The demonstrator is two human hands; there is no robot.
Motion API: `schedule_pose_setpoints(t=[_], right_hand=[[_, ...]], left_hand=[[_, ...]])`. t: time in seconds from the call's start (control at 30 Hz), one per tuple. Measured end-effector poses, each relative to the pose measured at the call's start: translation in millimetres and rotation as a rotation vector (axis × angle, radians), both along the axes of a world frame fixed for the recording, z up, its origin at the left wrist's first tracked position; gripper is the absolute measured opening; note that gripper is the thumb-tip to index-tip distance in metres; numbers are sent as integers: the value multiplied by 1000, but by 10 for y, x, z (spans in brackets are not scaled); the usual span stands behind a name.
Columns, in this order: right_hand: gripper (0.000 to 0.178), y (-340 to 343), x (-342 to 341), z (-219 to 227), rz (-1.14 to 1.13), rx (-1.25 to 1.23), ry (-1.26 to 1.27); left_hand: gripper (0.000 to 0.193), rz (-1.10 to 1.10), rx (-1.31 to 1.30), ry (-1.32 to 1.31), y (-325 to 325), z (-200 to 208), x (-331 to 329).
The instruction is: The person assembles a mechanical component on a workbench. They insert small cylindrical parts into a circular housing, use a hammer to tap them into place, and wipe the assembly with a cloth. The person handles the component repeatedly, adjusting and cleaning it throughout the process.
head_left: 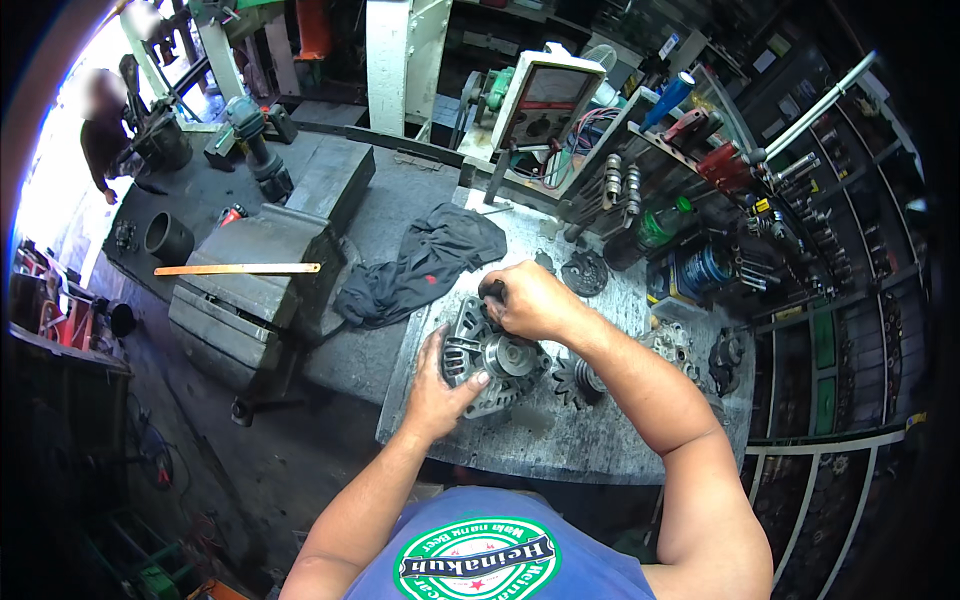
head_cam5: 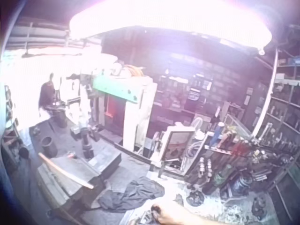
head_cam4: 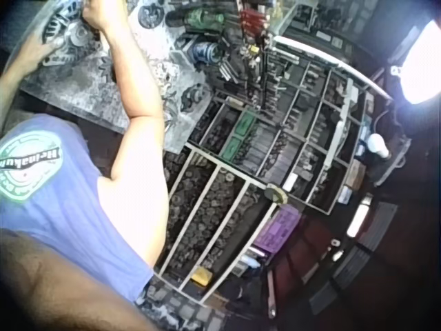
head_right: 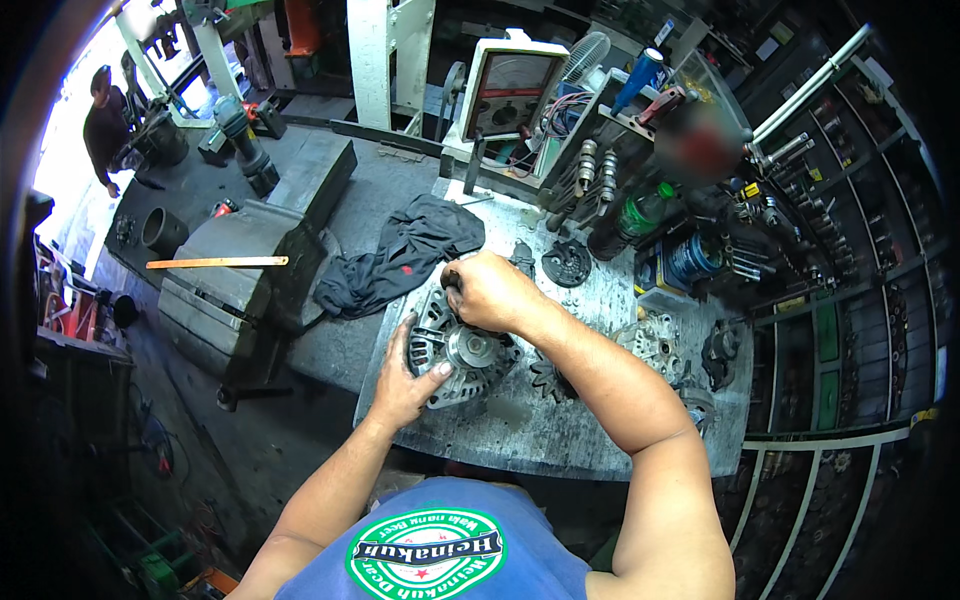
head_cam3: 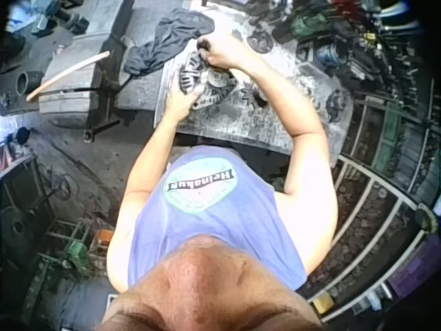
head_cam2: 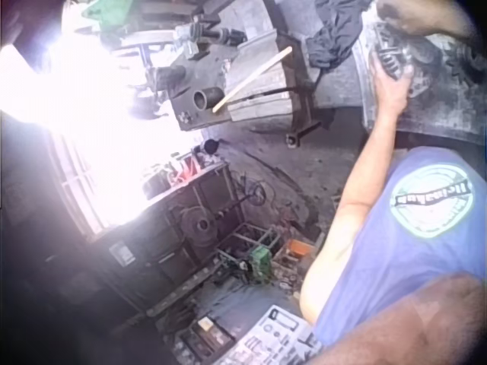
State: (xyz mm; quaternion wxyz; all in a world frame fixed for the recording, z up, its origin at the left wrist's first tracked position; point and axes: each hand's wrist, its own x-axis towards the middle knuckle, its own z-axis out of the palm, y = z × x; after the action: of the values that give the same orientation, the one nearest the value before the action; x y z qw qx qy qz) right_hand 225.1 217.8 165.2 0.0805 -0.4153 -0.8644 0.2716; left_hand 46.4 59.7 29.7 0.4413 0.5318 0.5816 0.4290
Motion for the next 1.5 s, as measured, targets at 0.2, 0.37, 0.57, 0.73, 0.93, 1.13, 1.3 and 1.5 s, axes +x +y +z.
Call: schedule_pose_setpoints(t=[0.2,0.37,0.57,0.73,0.93,1.13,1.3,1.5], right_hand=[[24,63,-45,-15,-51,-49,-55],[23,76,-49,-10,-75,-89,-91],[22,85,-18,-59,-77,-87,-53],[20,127,-25,-66,-72,-99,-60],[20,138,-45,-61,-12,-43,-135],[19,130,-101,-25,22,36,-81],[19,148,-111,59,9,-16,-148],[22,117,-59,61,-56,-67,-88]], left_hand=[[114,0,-16,-32,-13,-45,4],[114,11,-9,-3,-19,-63,3],[113,13,17,-23,-6,-75,10],[112,7,3,-61,-3,-52,8],[114,-6,-30,-108,7,-29,6],[113,-17,0,-93,15,-62,-6],[113,-13,-3,-78,10,-64,-12],[113,-10,10,-87,5,-65,-2]])
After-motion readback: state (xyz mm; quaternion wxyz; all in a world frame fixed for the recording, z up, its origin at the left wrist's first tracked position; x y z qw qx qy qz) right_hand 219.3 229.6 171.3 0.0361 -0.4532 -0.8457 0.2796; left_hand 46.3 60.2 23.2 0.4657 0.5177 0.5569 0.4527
